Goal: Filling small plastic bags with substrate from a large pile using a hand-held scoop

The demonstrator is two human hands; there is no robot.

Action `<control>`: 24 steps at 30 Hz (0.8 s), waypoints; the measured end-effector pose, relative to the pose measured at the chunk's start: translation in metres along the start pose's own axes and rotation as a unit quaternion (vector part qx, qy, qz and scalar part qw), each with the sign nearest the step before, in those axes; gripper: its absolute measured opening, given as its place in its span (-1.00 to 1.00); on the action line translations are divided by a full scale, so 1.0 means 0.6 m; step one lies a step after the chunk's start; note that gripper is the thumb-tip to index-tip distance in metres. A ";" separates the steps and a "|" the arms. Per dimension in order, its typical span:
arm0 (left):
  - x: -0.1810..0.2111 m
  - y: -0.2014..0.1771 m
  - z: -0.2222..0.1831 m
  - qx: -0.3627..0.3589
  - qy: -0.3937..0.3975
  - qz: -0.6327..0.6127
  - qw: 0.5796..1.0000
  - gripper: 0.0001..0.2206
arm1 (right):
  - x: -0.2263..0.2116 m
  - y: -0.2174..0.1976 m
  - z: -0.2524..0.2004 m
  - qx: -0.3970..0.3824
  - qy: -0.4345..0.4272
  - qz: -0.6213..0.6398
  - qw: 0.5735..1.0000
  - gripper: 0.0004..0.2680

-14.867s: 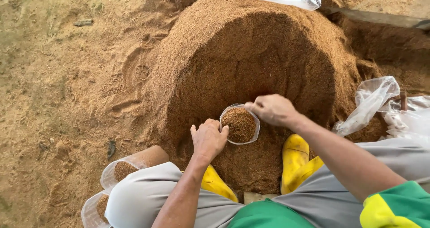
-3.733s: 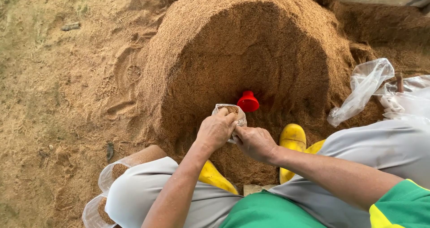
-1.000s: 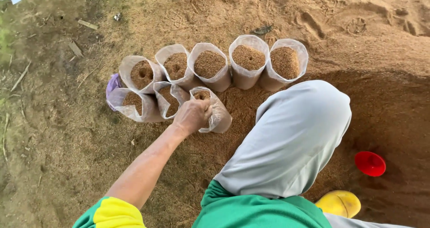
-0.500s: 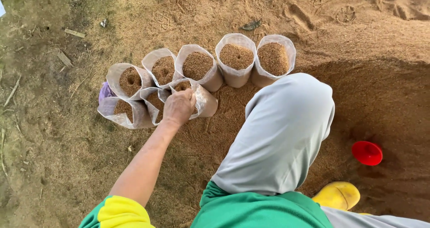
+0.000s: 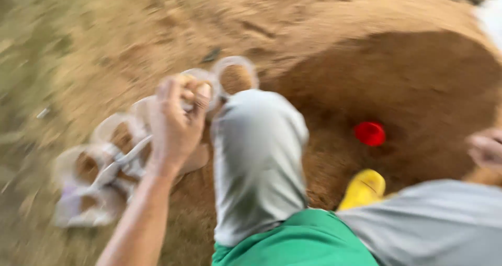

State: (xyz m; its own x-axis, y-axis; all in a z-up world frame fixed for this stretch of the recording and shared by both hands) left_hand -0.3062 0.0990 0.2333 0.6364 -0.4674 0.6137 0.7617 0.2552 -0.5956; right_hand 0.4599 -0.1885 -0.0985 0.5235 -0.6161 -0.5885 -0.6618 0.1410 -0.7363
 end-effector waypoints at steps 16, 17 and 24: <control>0.214 0.544 0.081 -0.432 -0.090 -0.160 0.883 -0.69 | -0.301 -0.030 -0.286 0.055 0.180 0.053 0.981 -0.80; 0.174 0.589 0.070 -0.456 -0.114 -0.103 0.876 -0.64 | -0.294 -0.033 -0.270 0.059 0.125 0.082 0.987 -0.79; 0.203 0.662 0.072 -0.469 -0.054 0.044 0.880 -0.71 | -0.181 0.057 -0.226 0.262 0.137 0.457 0.839 -0.91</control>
State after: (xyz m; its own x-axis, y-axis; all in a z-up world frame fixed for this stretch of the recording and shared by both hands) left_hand 0.0789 0.1800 0.0941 0.7346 -0.3855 0.5584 0.3042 -0.5486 -0.7788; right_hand 0.3077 -0.2219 -0.0145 -0.2650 -0.2111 -0.9409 -0.3554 0.9284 -0.1082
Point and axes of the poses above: each hand's wrist, its own z-axis towards the middle knuckle, its own y-axis out of the palm, x = y × z, the point moved 9 cm from there along z, towards the middle knuckle, and after that the axes turned 12 degrees about x, right-handed, at the moved point
